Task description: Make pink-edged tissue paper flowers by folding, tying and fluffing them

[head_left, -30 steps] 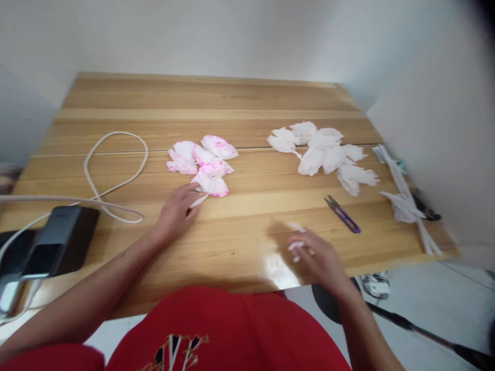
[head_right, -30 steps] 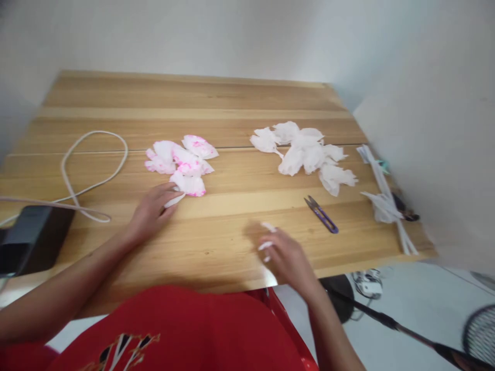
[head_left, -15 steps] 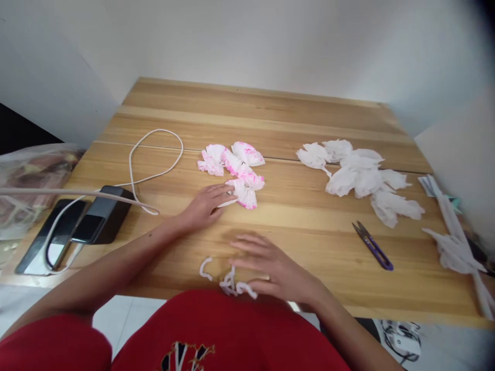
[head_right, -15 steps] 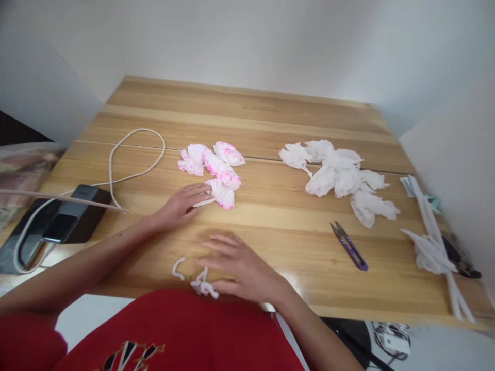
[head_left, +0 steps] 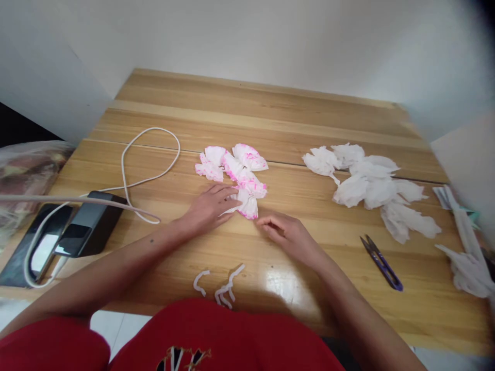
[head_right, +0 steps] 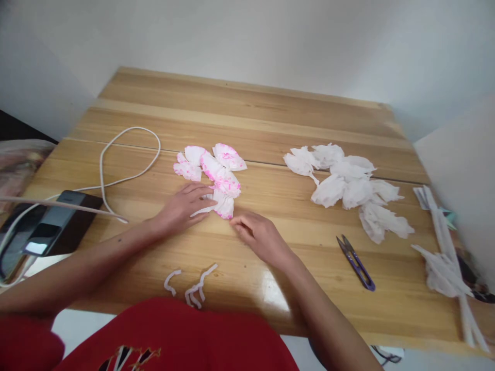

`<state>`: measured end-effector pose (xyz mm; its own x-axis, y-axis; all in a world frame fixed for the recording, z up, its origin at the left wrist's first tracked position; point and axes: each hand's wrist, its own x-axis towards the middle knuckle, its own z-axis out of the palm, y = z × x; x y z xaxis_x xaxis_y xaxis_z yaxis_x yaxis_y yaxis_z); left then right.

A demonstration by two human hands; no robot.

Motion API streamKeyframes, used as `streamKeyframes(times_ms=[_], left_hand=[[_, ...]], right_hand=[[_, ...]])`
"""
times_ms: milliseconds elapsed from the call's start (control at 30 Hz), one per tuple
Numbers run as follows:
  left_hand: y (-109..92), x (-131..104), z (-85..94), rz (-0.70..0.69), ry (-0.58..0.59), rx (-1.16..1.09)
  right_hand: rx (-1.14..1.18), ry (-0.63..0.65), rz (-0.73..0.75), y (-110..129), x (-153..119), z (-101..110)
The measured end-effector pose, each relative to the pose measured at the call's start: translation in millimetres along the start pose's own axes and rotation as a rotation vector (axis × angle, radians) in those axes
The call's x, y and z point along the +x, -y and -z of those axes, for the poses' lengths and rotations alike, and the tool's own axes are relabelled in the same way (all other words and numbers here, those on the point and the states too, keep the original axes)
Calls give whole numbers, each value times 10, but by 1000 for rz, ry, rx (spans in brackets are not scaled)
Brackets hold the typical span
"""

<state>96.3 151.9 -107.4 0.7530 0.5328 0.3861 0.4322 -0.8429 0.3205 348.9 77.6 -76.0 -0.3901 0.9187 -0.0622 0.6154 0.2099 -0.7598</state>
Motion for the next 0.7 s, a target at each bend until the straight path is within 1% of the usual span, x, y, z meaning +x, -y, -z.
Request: streamKeyframes(times_ms=[33, 67, 167, 233, 267, 333, 367, 400, 433, 500, 533, 567, 600, 633, 700], left_hand=[[30, -13, -24, 10, -5, 14], [60, -25, -43, 26, -15, 21], [126, -40, -74, 77, -39, 14], [141, -32, -79, 108, -41, 2], [142, -27, -79, 122, -42, 0], [135, -19, -78, 141, -54, 2], [130, -18, -77, 147, -64, 4], [125, -19, -75, 151, -75, 6], [119, -21, -72, 149, -87, 6], [108, -26, -62, 141, -108, 3], [102, -29, -54, 136, -117, 1], [97, -31, -43, 133, -127, -6], [92, -33, -29, 134, -139, -15], [88, -35, -14, 137, -154, -26], [80, -37, 17, 139, -185, -43]], right_hand=[[5, -3, 10, -3, -32, 12], [4, -31, 3, -25, -62, 27], [-56, -175, -34, -156, -123, 44], [-159, -232, 21, -214, -153, -15], [-212, -235, 60, -209, -175, -71], [-261, -186, 125, -114, -245, -222], [-247, -136, 135, -28, -292, -302], [-206, -30, 156, 71, -341, -375], [-147, 39, 198, 174, -386, -432], [-16, 156, 254, 339, -442, -477], [36, 173, 260, 380, -442, -463], [65, 149, 251, 385, -421, -427], [73, 76, 221, 353, -379, -377], [63, -27, 165, 291, -318, -319], [25, -281, -21, 111, -152, -207]])
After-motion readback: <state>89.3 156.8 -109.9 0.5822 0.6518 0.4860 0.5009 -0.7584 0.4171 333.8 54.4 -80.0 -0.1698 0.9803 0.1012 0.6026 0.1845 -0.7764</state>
